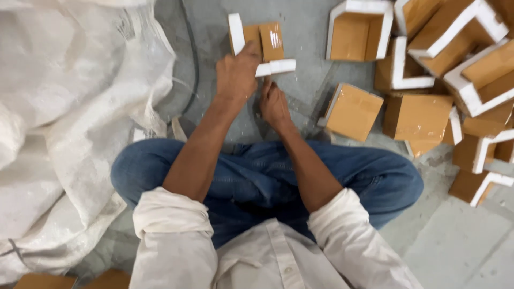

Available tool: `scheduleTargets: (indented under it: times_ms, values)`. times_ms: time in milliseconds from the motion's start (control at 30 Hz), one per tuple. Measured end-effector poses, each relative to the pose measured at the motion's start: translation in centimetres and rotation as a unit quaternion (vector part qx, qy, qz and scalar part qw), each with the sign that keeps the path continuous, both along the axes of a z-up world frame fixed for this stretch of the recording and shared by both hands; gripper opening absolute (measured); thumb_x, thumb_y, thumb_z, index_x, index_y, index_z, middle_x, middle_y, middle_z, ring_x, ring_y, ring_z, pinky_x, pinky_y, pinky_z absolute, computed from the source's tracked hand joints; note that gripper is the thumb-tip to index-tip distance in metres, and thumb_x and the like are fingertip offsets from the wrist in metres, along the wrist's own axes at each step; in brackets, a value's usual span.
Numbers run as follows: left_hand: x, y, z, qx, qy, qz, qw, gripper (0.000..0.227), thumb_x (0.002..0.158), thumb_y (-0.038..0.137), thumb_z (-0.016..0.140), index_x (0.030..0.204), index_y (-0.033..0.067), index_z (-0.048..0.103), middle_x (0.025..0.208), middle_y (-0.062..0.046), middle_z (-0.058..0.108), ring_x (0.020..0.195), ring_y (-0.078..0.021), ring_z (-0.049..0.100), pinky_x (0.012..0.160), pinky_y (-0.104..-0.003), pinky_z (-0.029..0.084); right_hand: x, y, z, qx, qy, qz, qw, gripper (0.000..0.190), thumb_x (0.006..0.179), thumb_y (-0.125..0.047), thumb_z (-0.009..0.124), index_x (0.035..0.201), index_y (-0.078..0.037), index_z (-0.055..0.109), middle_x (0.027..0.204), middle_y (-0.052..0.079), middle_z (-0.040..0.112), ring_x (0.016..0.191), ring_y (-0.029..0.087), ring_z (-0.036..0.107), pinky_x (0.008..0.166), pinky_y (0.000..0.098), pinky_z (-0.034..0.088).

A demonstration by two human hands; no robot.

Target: The person cuts and trims foam-lined cardboard corner protectors with a hand knife while sitting on the floor.

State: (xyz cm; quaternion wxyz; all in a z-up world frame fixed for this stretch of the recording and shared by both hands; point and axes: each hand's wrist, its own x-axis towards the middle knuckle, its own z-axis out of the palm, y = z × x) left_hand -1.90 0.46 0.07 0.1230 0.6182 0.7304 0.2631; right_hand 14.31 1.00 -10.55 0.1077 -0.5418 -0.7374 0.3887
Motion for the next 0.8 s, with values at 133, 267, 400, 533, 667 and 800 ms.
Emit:
scheduleTargets:
  times_ms: [133, 267, 400, 533, 667, 800]
  values:
    - [0.4, -0.8, -0.9, -0.083, -0.019, 0.014, 0.996, 0.013, 0.072, -0.004, 0.072, 0.078, 0.0076, 0.07, 0.103, -0.008, 0.064, 0.082, -0.0386, 0.071, 0.071, -0.053, 0.058, 1.1, -3.4, 2.2, -0.067, 0.003, -0.031, 0.997, 0.058, 0.11, -0.04, 0.027, 0.1, 0.006, 0.062, 0.092, 0.037, 0.068, 0.093, 0.057, 0.063, 0.085, 0.0608, 0.048]
    - [0.4, -0.1, 0.1, -0.055, -0.031, 0.038, 0.997, 0.017, 0.072, -0.004, 0.072, 0.086, 0.0044, 0.068, 0.105, -0.009, 0.063, 0.089, -0.0417, 0.069, 0.076, -0.052, 0.057, 2.4, -5.2, 3.8, -0.093, -0.06, -0.074, 0.991, 0.062, 0.11, -0.044, 0.03, 0.102, 0.006, 0.065, 0.103, 0.041, 0.063, 0.106, 0.061, 0.054, 0.091, 0.0632, 0.044]
    - [0.1, -0.8, 0.0, -0.067, -0.006, 0.042, 0.997, 0.018, 0.072, -0.005, 0.075, 0.085, 0.0072, 0.07, 0.111, -0.008, 0.064, 0.088, -0.0412, 0.069, 0.076, -0.054, 0.055, 3.5, -6.4, 4.0, -0.093, -0.117, -0.045, 0.988, 0.062, 0.109, -0.046, 0.033, 0.099, 0.005, 0.066, 0.105, 0.039, 0.064, 0.107, 0.06, 0.056, 0.095, 0.0626, 0.044]
    - [-1.1, -0.9, 3.0, -0.107, -0.016, 0.069, 0.992, 0.023, 0.066, -0.001, 0.078, 0.087, 0.0085, 0.072, 0.111, -0.005, 0.065, 0.094, -0.0393, 0.07, 0.079, -0.051, 0.056, 7.2, -4.7, 2.6, 0.054, -0.086, 0.118, 0.988, 0.052, 0.107, -0.034, 0.031, 0.117, 0.007, 0.061, 0.099, 0.041, 0.064, 0.089, 0.061, 0.06, 0.082, 0.0662, 0.046]
    - [-0.8, -1.6, 4.3, -0.117, -0.126, 0.121, 0.978, 0.048, 0.054, 0.017, 0.095, 0.097, 0.0111, 0.075, 0.11, -0.004, 0.067, 0.095, -0.0376, 0.069, 0.081, -0.049, 0.055, 6.7, -5.5, 12.6, 0.049, -0.189, 0.034, 0.98, 0.054, 0.111, -0.041, 0.039, 0.091, 0.003, 0.062, 0.084, 0.037, 0.067, 0.081, 0.056, 0.066, 0.076, 0.0623, 0.054]
    - [-4.1, -1.1, -0.3, -0.06, -0.118, 0.254, 0.958, 0.054, 0.065, 0.022, 0.094, 0.113, 0.0117, 0.073, 0.107, -0.007, 0.071, 0.096, -0.0326, 0.074, 0.088, -0.044, 0.058, 6.7, -7.7, 16.1, 0.041, -0.234, 0.035, 0.971, 0.051, 0.106, -0.043, 0.043, 0.09, 0.002, 0.063, 0.082, 0.035, 0.067, 0.078, 0.057, 0.067, 0.073, 0.0647, 0.053]
